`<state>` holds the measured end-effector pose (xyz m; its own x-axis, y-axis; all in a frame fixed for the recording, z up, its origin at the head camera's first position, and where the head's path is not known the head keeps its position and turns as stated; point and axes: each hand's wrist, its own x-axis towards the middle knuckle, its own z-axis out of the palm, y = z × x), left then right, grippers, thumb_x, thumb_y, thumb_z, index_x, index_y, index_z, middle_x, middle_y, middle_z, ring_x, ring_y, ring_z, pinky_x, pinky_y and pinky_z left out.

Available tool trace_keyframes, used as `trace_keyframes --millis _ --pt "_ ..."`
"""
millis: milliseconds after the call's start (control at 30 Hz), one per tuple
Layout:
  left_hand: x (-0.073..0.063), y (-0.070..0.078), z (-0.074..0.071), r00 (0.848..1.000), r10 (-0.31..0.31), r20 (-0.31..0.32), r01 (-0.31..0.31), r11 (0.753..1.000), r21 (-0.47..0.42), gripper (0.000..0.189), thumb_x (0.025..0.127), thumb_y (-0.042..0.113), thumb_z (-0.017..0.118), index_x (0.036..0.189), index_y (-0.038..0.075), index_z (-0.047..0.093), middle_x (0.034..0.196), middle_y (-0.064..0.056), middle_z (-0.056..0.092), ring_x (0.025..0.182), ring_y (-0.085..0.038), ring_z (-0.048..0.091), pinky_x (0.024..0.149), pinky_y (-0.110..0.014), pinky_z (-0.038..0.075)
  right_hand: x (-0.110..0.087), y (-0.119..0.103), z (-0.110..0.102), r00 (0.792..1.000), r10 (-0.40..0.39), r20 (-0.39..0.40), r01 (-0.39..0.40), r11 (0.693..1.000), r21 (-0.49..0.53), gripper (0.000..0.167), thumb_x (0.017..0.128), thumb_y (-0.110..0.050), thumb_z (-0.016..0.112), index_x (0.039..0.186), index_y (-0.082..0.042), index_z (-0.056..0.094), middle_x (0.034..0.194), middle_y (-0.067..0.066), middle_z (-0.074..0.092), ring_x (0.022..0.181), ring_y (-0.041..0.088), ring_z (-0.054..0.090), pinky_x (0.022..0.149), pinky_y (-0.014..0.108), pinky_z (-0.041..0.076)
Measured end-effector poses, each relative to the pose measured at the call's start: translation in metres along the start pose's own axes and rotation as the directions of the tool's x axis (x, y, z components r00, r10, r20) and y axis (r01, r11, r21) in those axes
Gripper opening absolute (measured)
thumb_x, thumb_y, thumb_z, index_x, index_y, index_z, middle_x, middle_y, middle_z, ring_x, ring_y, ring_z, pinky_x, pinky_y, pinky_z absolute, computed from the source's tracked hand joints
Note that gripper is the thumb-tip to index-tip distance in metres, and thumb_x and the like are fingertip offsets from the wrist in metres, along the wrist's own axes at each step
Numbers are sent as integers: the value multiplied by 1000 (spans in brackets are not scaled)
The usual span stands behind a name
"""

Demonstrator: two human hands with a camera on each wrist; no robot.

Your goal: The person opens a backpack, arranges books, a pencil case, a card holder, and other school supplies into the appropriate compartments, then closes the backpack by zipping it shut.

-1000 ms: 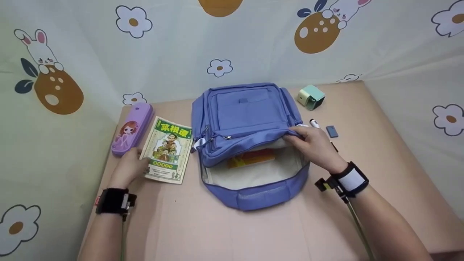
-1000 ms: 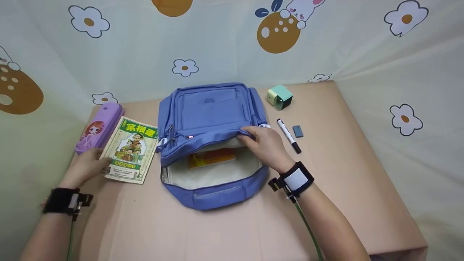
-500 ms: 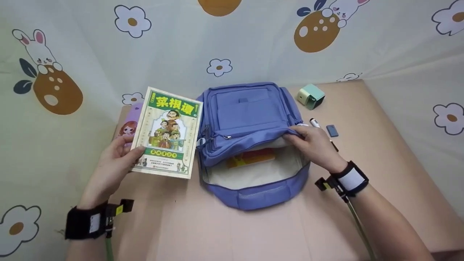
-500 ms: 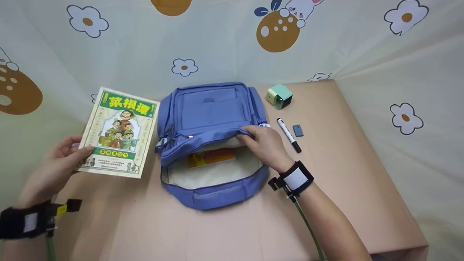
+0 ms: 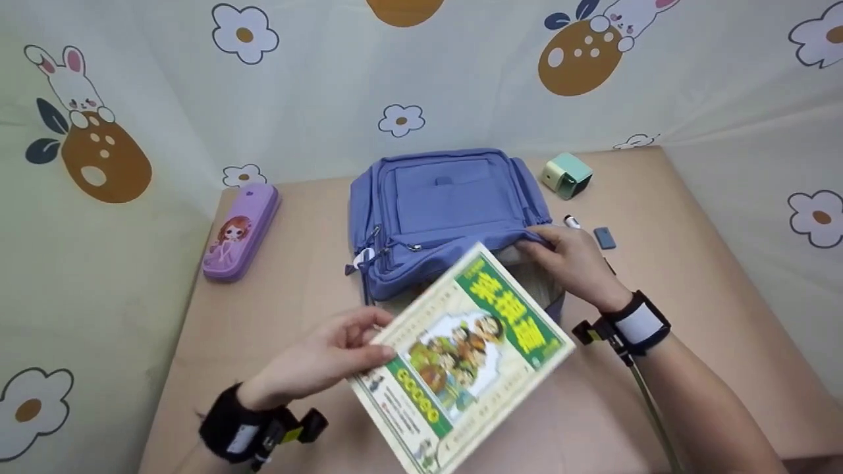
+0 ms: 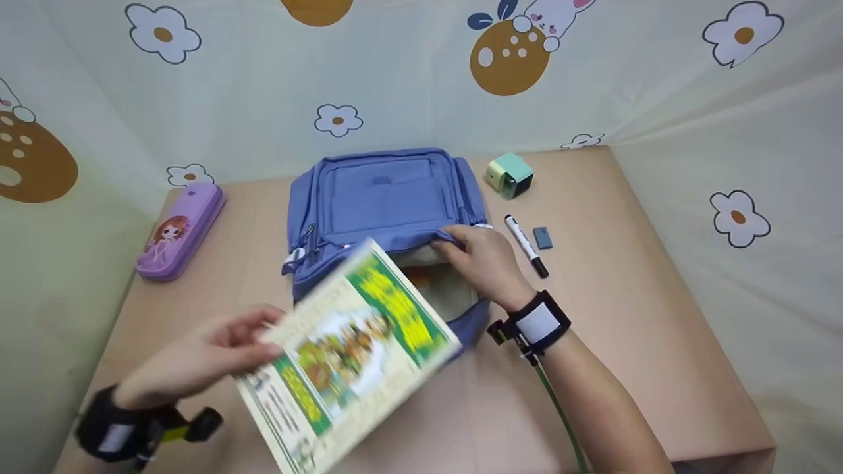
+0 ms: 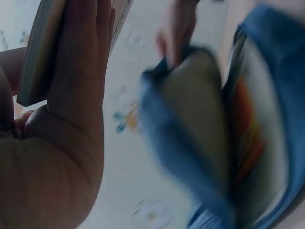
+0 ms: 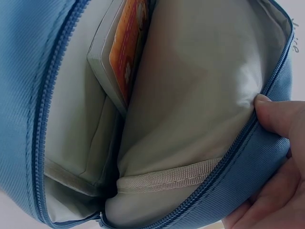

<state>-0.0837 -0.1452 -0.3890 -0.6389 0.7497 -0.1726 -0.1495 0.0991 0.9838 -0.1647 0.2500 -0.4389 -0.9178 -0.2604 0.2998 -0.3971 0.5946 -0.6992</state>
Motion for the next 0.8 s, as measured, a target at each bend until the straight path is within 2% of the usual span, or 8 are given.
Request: trace_keyframes --millis 100,200,333,433,567,667,733,800 --pt "15 -23 14 997 -51 55 51 999 -11 33 99 8 64 128 -5 55 102 -20 73 82 -19 75 71 -29 61 1 -1 -1 1000 5 15 -5 1000 15 19 101 -35 66 106 -19 75 85 -2 60 73 15 54 57 26 40" --pt "28 -44 18 994 -104 40 106 993 -52 32 98 7 64 127 -6 56 100 -19 73 82 -19 75 71 -27 61 1 -2 -2 1000 14 26 -14 1000 20 19 102 -36 65 104 -19 74 84 -1 59 72 15 55 56 27 39" --pt "40 -70 9 987 -153 -56 141 975 -172 33 97 2 63 126 -11 54 101 -20 73 82 -20 75 73 -28 61 0 -2 -2 999 23 25 -23 1000 13 23 102 -37 64 110 -19 75 91 -1 65 76 15 58 59 25 44" --pt "45 -84 0 974 -162 -159 123 965 -230 36 97 1 62 127 -15 50 100 -18 74 82 -19 74 75 -27 61 0 -3 -1 1000 25 18 -25 1000 12 24 101 -36 65 113 -18 76 96 -2 68 79 14 61 63 24 49" --pt "48 -95 -6 953 -163 -255 81 949 -305 39 100 3 57 130 -18 44 102 -19 73 85 -21 74 77 -30 61 1 -4 0 1000 21 4 -21 1000 -15 23 101 -36 66 106 -16 76 91 -1 67 77 14 59 61 24 47" --pt "51 -98 -7 941 -176 -288 48 915 -402 42 103 4 53 135 -18 37 109 -22 70 92 -25 74 84 -35 60 1 -4 0 1000 18 -4 -18 999 -35 22 101 -36 67 103 -16 75 87 -1 63 75 15 57 59 25 44" --pt "54 -98 -6 936 -186 -300 22 879 -476 46 105 5 51 140 -16 31 117 -25 67 99 -28 73 90 -37 58 2 -5 0 1000 20 -3 -20 999 -37 22 101 -36 67 103 -16 75 86 0 63 74 15 56 58 25 43" --pt "56 -97 -5 938 -176 -300 -13 843 -538 52 105 3 50 147 -14 23 129 -30 60 109 -33 70 97 -39 54 2 -5 0 1000 21 -1 -21 999 -35 22 101 -36 67 103 -16 75 87 0 63 74 15 57 58 26 43"
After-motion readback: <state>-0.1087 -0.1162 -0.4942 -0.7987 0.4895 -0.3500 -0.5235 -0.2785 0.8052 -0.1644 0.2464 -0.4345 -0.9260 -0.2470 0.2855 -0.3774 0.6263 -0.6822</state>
